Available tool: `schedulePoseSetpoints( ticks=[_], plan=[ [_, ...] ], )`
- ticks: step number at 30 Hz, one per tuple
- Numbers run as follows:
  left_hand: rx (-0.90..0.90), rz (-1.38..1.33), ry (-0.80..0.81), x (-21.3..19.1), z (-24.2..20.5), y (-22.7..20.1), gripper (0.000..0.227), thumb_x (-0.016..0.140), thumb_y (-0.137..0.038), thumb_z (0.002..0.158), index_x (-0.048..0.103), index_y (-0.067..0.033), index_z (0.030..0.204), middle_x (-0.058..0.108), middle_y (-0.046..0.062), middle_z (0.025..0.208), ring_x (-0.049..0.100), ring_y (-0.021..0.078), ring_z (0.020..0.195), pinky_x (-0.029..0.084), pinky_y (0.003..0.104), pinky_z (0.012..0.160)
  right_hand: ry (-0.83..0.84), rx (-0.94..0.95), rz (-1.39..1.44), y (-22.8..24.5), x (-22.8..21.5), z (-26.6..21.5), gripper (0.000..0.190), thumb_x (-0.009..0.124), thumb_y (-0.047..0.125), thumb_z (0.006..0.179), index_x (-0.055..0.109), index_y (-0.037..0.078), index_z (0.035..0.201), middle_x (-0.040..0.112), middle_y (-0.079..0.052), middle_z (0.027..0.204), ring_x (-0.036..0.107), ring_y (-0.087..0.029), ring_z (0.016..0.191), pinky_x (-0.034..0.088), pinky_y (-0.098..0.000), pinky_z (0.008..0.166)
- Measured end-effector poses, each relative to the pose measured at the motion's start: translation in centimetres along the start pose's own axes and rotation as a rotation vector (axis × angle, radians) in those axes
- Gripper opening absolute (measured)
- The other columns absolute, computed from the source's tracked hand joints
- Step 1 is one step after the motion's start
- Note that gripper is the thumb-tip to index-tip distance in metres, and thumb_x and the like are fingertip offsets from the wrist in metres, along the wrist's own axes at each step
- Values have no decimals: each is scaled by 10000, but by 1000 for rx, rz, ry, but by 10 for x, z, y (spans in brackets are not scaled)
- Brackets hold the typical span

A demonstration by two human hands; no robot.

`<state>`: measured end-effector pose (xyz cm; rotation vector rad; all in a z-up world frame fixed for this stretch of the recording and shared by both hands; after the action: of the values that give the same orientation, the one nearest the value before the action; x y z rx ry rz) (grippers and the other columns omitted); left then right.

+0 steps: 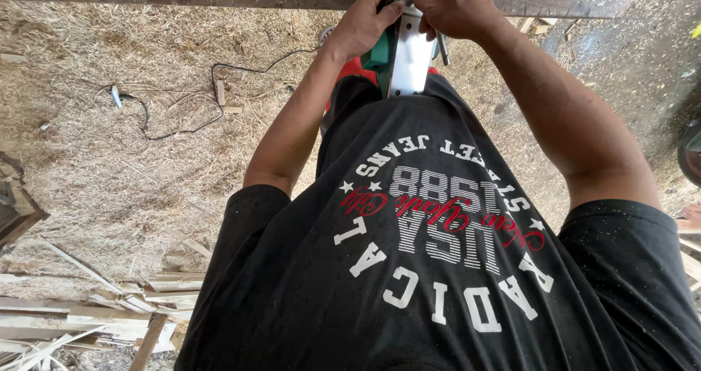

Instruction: The person adjusts a green and silver handheld tool on a wooden beam using a T-handle wrench. They repeatedly tighten and loosen screws on the tool's base plate while repositioning it along the beam.

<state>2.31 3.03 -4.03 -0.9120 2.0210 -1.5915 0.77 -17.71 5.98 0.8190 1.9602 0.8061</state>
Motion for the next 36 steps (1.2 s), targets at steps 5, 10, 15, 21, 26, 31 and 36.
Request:
schedulePoseSetpoints(
  ticks=[5, 10, 15, 21, 26, 31, 36],
  plan=[
    [52, -43, 12, 2, 2, 17, 499, 573, -270, 1135, 433, -118, 1589, 745, 115, 1314, 693, 220, 1160, 548, 324, 1064, -55, -112, -220, -6, 7, 5, 205, 618, 130, 1116, 603, -72, 1151, 695, -183, 812, 731, -246, 645, 574, -377, 557],
    [277, 111, -170, 13, 18, 29, 787, 732, -245, 1018, 263, -137, 1642, 548, 218, 1562, 580, 345, 1401, 463, 370, 1145, -311, -242, -423, 2, 18, 6, 172, 683, 165, 1086, 633, 2, 1110, 706, -175, 810, 678, -344, 705, 505, -451, 588],
    [-166, 387, -135, 46, 31, 48, 1041, 780, -402, 917, 50, -262, 1646, 602, 116, 1500, 685, 314, 1222, 564, 382, 1043, -517, 44, -386, -8, 53, -10, 210, 642, 220, 1136, 618, 59, 1003, 678, -100, 679, 567, -196, 474, 381, -378, 411],
    [-54, 258, -141, 18, 41, 55, 1043, 879, -307, 918, 112, -241, 1622, 648, 151, 1415, 702, 284, 1162, 573, 410, 1016, -452, -233, -543, 7, 30, 17, 341, 715, 364, 1086, 621, 91, 904, 643, -32, 680, 553, -123, 479, 400, -322, 392],
    [-113, -262, -8, 5, 21, 64, 720, 918, -238, 941, 556, -95, 1547, 747, 196, 1299, 749, 222, 1119, 612, 402, 1041, -101, -902, -805, 8, 2, 40, 360, 681, 448, 1128, 621, 113, 1011, 681, -52, 823, 674, -228, 720, 509, -352, 570],
    [145, 1, -125, 0, 24, 25, 1054, 954, -302, 900, 247, -115, 1659, 607, 127, 1507, 604, 262, 1363, 484, 396, 1151, 407, -721, -1025, 37, -24, 51, 289, 636, 169, 1000, 697, 225, 1277, 746, -11, 978, 702, -166, 895, 592, -339, 715],
    [3, -30, -48, 7, 9, 25, 1166, 894, -439, 844, 140, -107, 1668, 605, 144, 1456, 581, 260, 1329, 455, 375, 1175, 315, -920, -1403, 70, -29, 18, 348, 748, 196, 763, 726, 374, 1061, 744, 63, 1180, 681, -154, 1197, 543, -443, 1148]
  ],
)
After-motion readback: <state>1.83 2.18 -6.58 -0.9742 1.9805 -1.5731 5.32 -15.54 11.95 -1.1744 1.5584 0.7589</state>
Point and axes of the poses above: each hand's wrist, its own z-axis towards the middle knuckle, its own x-axis out of the palm, y = z × x, the point moved 1 cm from there along z, towards the middle knuckle
